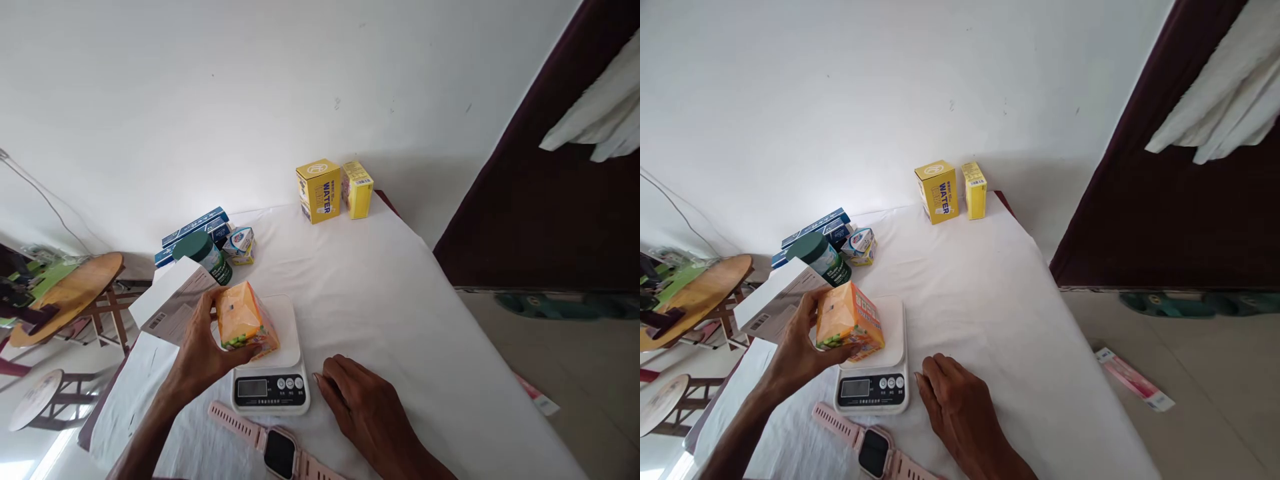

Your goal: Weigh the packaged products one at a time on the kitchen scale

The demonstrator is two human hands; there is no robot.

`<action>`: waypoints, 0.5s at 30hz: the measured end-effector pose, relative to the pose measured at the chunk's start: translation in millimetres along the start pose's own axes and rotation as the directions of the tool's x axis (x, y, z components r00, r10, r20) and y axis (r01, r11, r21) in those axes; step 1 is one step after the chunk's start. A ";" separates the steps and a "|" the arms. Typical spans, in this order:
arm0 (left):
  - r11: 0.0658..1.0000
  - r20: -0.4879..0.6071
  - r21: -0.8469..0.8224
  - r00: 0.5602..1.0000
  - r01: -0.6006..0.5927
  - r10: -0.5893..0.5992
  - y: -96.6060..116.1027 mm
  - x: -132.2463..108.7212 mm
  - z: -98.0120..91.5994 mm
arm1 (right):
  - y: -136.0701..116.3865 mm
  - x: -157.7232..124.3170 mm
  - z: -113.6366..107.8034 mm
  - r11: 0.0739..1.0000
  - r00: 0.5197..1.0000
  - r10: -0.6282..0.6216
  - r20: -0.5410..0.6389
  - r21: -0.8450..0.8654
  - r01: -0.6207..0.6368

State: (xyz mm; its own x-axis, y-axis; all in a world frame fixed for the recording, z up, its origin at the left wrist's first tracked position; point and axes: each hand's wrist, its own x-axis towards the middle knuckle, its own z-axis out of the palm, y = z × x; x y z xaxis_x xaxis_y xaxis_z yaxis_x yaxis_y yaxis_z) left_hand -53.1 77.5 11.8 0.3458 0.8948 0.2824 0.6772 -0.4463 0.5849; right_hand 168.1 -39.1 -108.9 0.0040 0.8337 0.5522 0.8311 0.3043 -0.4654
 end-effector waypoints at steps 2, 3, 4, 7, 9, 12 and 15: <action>1.000 0.001 0.001 1.000 0.010 -0.010 -1.1 0.2 0.6 | -0.4 0.6 -0.1 1.000 1.000 -0.003 0.006 0.002 0.003; 1.000 0.005 0.006 1.000 0.012 -0.013 -1.3 0.2 0.8 | -0.5 0.9 -0.1 1.000 1.000 -0.005 0.006 -0.001 0.005; 1.000 0.011 0.011 1.000 0.016 -0.016 -1.5 -0.1 0.9 | -0.6 1.1 -0.2 1.000 1.000 -0.010 0.004 -0.005 0.010; 0.999 0.036 -0.004 0.999 0.035 -0.035 -3.6 -3.3 1.6 | -1.1 1.2 -2.1 1.000 1.000 -0.028 -0.007 -0.009 0.028; 0.998 0.040 -0.045 0.998 0.051 -0.049 -6.8 -6.9 2.3 | -2.8 0.9 -5.3 0.999 0.999 -0.039 -0.006 0.010 0.039; 0.991 0.030 -0.114 0.997 0.069 -0.066 -12.3 -11.8 4.1 | -9.5 -0.1 -11.4 0.995 0.998 -0.051 0.032 0.093 0.048; 0.984 0.038 -0.155 0.996 0.084 -0.079 -14.8 -13.2 7.3 | -19.5 -4.2 -13.9 0.973 0.985 -0.091 0.144 0.225 0.057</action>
State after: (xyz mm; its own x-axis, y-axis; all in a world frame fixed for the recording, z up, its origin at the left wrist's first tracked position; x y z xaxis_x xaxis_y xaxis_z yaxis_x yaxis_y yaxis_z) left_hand -63.0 72.1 -6.1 0.3159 0.9261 0.2062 0.5950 -0.3627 0.7173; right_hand 159.6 -55.0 -92.6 -0.1519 0.8599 0.4873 0.6837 0.4474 -0.5765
